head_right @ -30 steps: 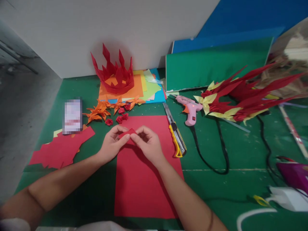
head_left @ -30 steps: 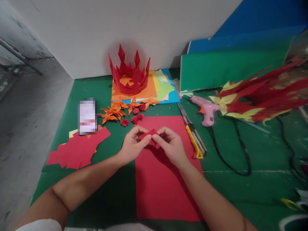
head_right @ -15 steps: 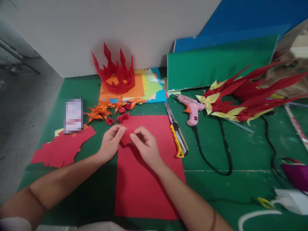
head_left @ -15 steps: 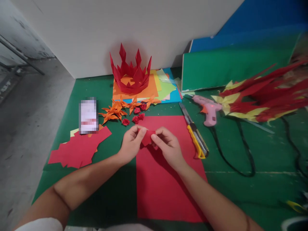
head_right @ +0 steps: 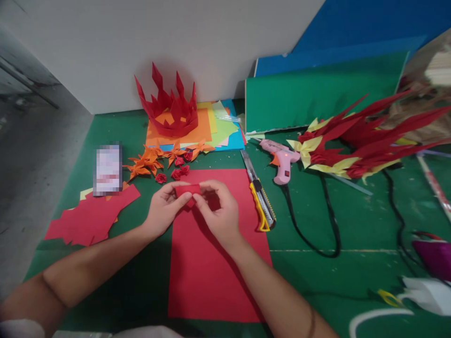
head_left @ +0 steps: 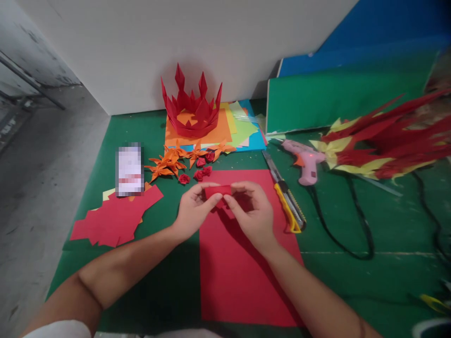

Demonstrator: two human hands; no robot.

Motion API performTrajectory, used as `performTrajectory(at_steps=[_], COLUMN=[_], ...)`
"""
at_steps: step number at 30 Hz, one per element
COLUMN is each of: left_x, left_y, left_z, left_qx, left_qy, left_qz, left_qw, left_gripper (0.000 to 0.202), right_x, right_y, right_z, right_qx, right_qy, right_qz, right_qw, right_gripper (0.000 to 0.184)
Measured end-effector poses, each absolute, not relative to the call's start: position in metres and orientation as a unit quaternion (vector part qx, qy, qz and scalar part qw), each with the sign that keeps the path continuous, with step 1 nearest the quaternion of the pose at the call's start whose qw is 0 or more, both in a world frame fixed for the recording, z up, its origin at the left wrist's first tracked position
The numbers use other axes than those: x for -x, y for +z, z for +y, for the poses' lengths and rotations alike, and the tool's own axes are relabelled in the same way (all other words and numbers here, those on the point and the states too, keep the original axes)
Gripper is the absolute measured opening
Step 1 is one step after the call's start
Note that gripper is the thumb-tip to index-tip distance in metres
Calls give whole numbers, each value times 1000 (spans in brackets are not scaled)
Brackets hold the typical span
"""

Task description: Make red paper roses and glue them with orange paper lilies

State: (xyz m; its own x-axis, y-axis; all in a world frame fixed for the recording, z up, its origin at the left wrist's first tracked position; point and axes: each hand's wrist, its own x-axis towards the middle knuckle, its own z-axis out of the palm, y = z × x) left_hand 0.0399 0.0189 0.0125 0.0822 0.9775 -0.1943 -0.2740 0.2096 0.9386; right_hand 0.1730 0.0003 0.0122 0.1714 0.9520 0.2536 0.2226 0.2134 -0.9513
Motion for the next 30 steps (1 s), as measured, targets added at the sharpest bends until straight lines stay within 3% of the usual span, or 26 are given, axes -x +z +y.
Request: performTrajectory(at_steps=[3,9,18,30], left_x=[-40,-40,-39,-39], left_y=[13,14,15,16], left_z=[18,19,19,21], left_qx=[-378,-381,-365,-336], left_qy=[523,513,494,508], left_qz=[436,440,486,480], left_qw=[627,631,622,631], left_gripper=[43,37,33,33], right_x=[-173,-178,-180,-181], right_y=[12,16,18,13], right_z=[1,3,2,6], right_qx=[540,525,521,504], right_qy=[313,261,221,318], right_qz=[-556,-599,-639,-622], right_qw=[548,546,521,508], right_gripper=[14,5,8,7])
